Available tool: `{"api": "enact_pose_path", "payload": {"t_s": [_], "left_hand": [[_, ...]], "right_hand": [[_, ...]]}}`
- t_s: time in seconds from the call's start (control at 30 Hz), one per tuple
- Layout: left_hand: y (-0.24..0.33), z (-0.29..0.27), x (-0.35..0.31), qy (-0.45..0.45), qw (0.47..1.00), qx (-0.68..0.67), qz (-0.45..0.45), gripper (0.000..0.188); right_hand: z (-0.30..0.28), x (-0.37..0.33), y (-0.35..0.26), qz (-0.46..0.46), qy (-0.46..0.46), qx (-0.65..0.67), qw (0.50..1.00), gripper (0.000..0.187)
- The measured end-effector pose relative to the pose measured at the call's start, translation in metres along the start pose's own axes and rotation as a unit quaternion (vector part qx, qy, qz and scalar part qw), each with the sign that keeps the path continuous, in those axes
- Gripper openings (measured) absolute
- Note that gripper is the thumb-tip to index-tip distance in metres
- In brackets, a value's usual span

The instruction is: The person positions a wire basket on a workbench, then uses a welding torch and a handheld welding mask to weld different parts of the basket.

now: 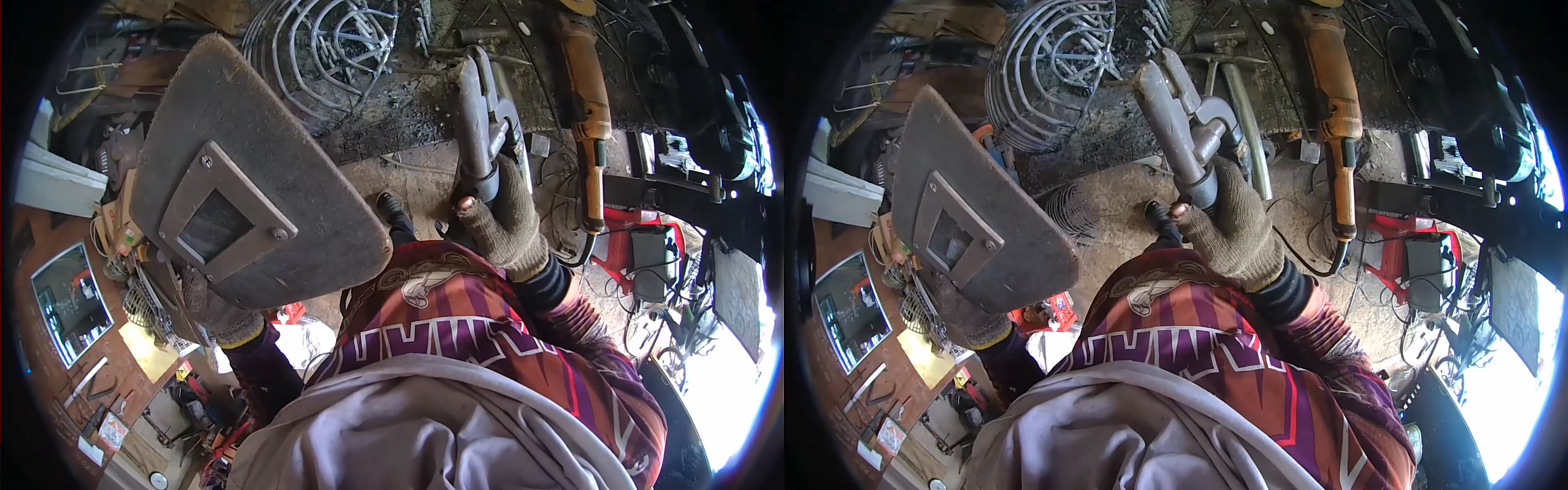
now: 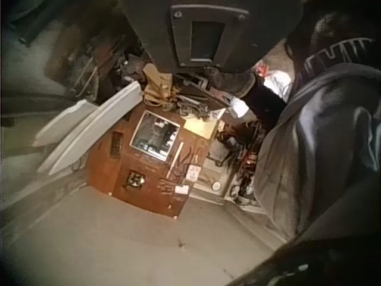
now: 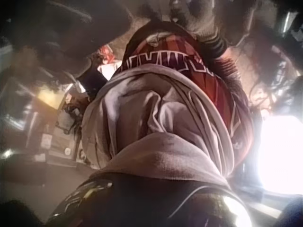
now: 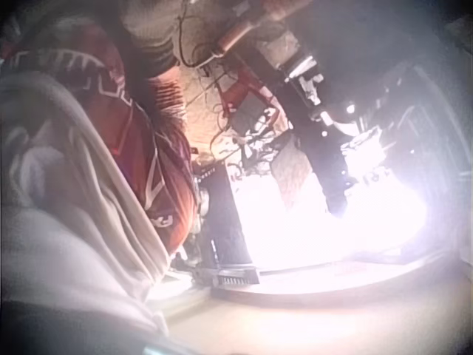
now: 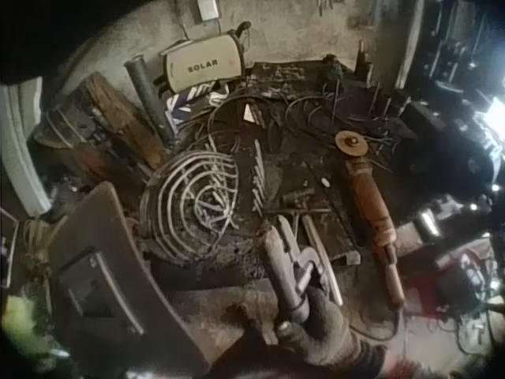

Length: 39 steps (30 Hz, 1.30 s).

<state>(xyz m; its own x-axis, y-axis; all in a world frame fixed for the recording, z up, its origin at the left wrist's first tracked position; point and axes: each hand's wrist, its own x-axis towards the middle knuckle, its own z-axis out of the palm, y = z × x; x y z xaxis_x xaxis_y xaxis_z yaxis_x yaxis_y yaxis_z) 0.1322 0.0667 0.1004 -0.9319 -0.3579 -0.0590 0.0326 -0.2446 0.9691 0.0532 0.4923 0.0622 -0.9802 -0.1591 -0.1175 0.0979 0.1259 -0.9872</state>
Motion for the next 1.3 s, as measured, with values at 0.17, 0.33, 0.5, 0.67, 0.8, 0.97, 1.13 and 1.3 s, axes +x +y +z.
{"api": "enact_pose_path", "payload": {"t_s": [0.17,0.33,0.5,0.67,0.8,0.97,1.13,1.3], "left_hand": [[-0.008,-0.006,-0.012,-0.026,0.945,0.304,0.118,0.044],[-0.008,-0.009,-0.009,0.019,0.988,0.139,0.059,0.045],[0.002,0.020,-0.001,-0.009,0.996,-0.085,-0.011,0.049],[-0.001,0.022,0.002,0.133,0.991,0.031,-0.019,0.053],[0.005,0.018,0.009,0.047,0.993,-0.106,-0.007,0.054],[-0.013,-0.019,0.012,0.153,0.963,0.209,0.080,0.051],[-0.021,-0.083,0.008,0.038,0.959,0.264,0.096,0.049],[0.008,0.027,0.013,0.017,0.995,-0.095,0.018,0.048]], "right_hand": [[-0.006,0.006,-0.017,-0.039,-0.011,0.027,0.999,0.059],[0.000,0.007,-0.009,-0.003,-0.016,0.060,0.998,0.059],[0.004,0.008,-0.002,-0.010,0.000,0.045,0.999,0.058],[0.003,0.012,-0.015,0.001,-0.010,0.052,0.999,0.060],[0.003,0.011,-0.005,0.003,-0.014,0.052,0.999,0.062],[0.004,0.013,0.006,-0.017,-0.010,-0.013,1.000,0.065],[0.003,0.012,0.000,0.003,-0.023,0.001,1.000,0.059],[0.005,0.014,-0.004,-0.083,0.009,-0.089,0.993,0.053]]}}
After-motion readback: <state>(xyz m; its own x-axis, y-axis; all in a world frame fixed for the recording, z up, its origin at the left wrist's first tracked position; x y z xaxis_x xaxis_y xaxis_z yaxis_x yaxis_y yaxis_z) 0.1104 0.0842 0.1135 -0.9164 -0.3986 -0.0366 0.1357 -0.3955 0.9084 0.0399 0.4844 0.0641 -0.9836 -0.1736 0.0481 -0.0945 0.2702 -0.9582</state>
